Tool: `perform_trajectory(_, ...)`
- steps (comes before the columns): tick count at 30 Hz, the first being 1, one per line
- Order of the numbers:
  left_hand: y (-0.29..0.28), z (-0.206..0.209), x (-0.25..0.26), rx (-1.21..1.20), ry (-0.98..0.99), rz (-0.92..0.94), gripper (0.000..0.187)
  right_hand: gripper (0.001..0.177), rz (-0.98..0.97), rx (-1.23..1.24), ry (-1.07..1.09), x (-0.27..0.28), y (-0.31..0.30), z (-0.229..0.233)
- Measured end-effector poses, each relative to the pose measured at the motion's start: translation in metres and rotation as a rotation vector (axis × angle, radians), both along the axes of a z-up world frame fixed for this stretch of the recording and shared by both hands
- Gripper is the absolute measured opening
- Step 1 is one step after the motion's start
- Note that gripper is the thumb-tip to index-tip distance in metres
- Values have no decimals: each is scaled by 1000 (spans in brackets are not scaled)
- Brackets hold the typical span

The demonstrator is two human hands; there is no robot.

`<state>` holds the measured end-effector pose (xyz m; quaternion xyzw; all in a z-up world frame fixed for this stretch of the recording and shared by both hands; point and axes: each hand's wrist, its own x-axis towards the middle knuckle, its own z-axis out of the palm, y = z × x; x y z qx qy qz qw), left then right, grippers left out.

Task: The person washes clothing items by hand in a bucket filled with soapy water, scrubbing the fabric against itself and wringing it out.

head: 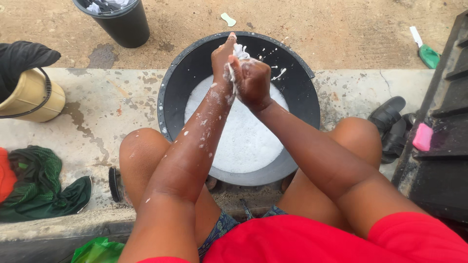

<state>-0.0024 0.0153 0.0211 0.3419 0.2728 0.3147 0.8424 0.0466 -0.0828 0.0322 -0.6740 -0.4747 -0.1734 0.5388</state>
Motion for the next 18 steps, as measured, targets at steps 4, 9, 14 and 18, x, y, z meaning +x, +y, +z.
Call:
perform_trajectory(4, -17, -15, 6, 0, 28, -87, 23, 49, 23, 25, -122, 4, -7, -1)
perform_trajectory(9, -28, -11, 2, -224, 82, -89, 27, 52, 47, 4, -242, 7, -9, -21)
perform_trajectory(14, -17, -11, -4, -175, -40, -59, 31, 48, 66, -17, -250, -4, -10, -39)
perform_trajectory(18, -17, 31, -27, -30, -177, -441, 38, 52, -246, -425, 220, 55, -18, 2)
